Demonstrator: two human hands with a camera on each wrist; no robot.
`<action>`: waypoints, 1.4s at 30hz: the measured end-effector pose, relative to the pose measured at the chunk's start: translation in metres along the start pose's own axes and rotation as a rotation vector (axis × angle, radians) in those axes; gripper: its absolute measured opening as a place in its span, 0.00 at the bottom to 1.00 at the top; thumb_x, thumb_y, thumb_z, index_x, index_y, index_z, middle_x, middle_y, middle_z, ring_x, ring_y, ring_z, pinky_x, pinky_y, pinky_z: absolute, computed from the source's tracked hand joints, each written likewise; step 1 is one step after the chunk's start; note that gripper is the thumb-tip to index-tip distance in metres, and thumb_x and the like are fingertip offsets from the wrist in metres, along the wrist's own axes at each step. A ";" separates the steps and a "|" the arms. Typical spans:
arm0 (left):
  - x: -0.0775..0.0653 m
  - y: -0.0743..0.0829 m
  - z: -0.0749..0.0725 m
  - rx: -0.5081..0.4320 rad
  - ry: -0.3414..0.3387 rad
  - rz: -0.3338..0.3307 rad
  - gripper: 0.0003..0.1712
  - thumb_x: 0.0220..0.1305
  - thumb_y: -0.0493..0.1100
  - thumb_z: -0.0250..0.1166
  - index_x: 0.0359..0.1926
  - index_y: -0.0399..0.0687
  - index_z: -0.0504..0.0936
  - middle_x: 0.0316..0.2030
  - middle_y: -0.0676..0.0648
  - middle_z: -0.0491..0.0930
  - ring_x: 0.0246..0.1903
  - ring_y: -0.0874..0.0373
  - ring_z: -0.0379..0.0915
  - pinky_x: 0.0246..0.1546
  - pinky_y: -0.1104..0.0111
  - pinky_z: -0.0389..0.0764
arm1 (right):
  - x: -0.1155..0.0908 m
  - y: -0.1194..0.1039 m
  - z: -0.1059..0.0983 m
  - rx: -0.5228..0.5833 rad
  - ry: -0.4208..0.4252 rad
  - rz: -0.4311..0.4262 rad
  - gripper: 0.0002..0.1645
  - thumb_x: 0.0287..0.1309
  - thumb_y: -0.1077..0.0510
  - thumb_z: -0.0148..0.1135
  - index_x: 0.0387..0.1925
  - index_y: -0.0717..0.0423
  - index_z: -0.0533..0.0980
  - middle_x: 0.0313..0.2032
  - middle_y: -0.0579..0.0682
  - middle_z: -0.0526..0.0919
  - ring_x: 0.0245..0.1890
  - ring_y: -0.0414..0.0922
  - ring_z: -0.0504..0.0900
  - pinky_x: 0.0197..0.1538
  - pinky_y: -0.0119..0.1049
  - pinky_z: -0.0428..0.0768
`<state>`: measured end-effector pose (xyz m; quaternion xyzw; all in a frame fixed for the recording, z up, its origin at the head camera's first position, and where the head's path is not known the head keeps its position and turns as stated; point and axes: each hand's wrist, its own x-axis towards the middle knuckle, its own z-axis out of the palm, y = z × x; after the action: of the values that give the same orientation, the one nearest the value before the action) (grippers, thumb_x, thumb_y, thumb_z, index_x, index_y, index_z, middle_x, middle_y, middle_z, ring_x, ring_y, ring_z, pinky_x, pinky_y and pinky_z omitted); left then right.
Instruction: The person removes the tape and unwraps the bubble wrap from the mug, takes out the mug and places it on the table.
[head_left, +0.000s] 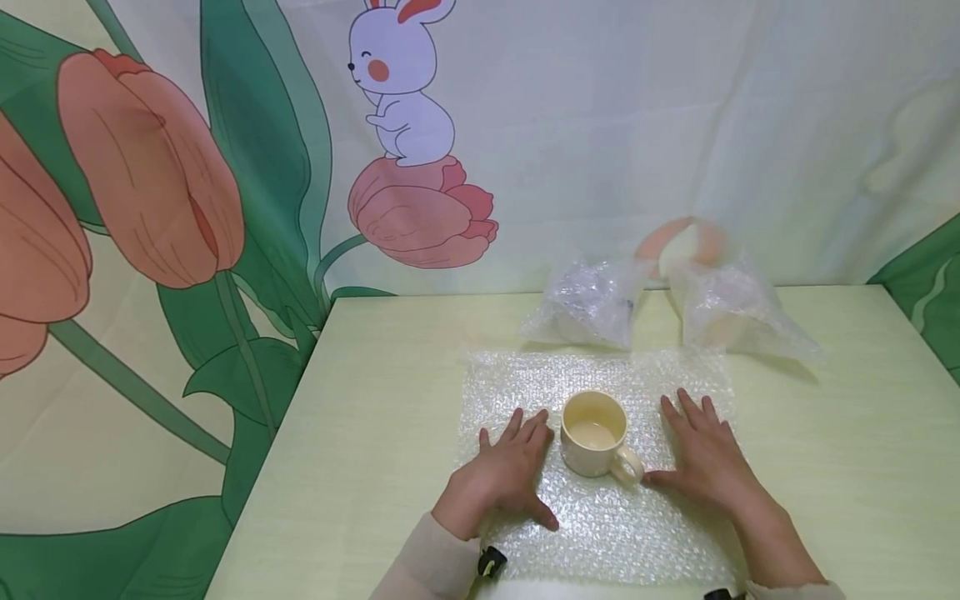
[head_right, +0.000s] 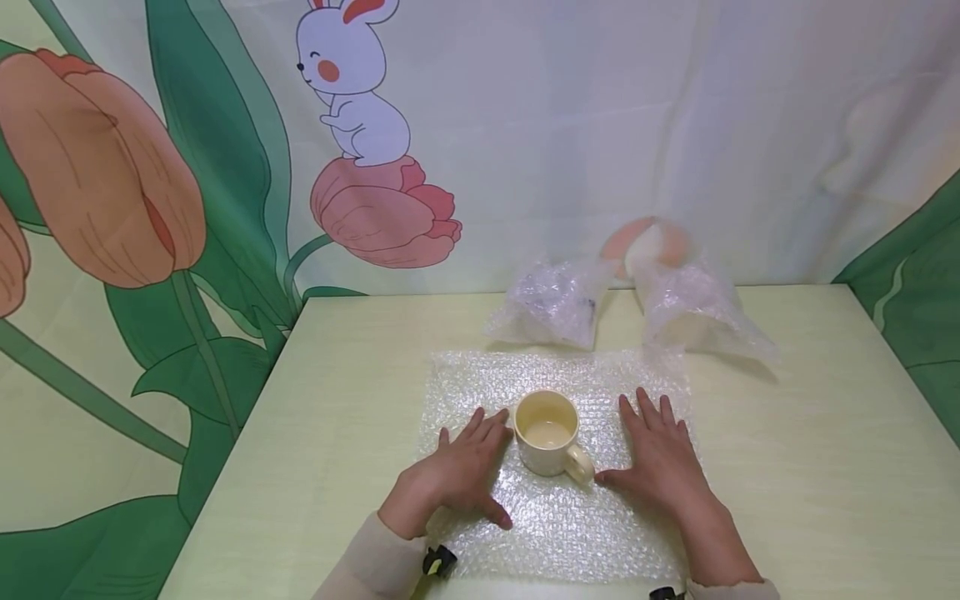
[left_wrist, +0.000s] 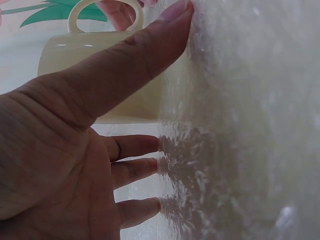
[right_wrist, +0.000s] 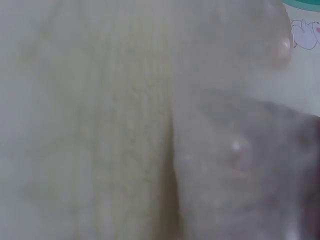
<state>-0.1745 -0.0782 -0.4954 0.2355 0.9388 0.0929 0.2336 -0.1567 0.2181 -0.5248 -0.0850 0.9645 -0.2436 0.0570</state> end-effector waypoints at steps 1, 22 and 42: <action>0.000 0.000 0.000 -0.002 0.000 0.000 0.74 0.39 0.66 0.84 0.81 0.50 0.54 0.85 0.50 0.38 0.83 0.43 0.30 0.72 0.27 0.50 | 0.000 0.001 0.000 0.015 -0.007 0.009 0.74 0.40 0.40 0.83 0.78 0.69 0.54 0.78 0.76 0.47 0.76 0.81 0.42 0.70 0.80 0.46; -0.001 0.001 -0.001 0.003 0.004 0.003 0.75 0.39 0.67 0.84 0.81 0.49 0.53 0.85 0.48 0.38 0.83 0.42 0.31 0.72 0.27 0.50 | -0.003 0.009 -0.006 0.015 -0.110 0.061 0.77 0.45 0.25 0.75 0.79 0.69 0.51 0.79 0.76 0.41 0.78 0.76 0.40 0.73 0.77 0.48; 0.000 0.001 -0.001 0.007 -0.005 -0.002 0.74 0.40 0.66 0.84 0.81 0.50 0.54 0.85 0.49 0.38 0.83 0.42 0.31 0.72 0.27 0.50 | -0.005 0.016 -0.009 -0.011 -0.153 -0.006 0.81 0.38 0.28 0.80 0.79 0.69 0.51 0.78 0.78 0.39 0.76 0.80 0.40 0.69 0.81 0.52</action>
<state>-0.1749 -0.0772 -0.4945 0.2358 0.9388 0.0889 0.2350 -0.1551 0.2365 -0.5243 -0.1066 0.9583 -0.2314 0.1293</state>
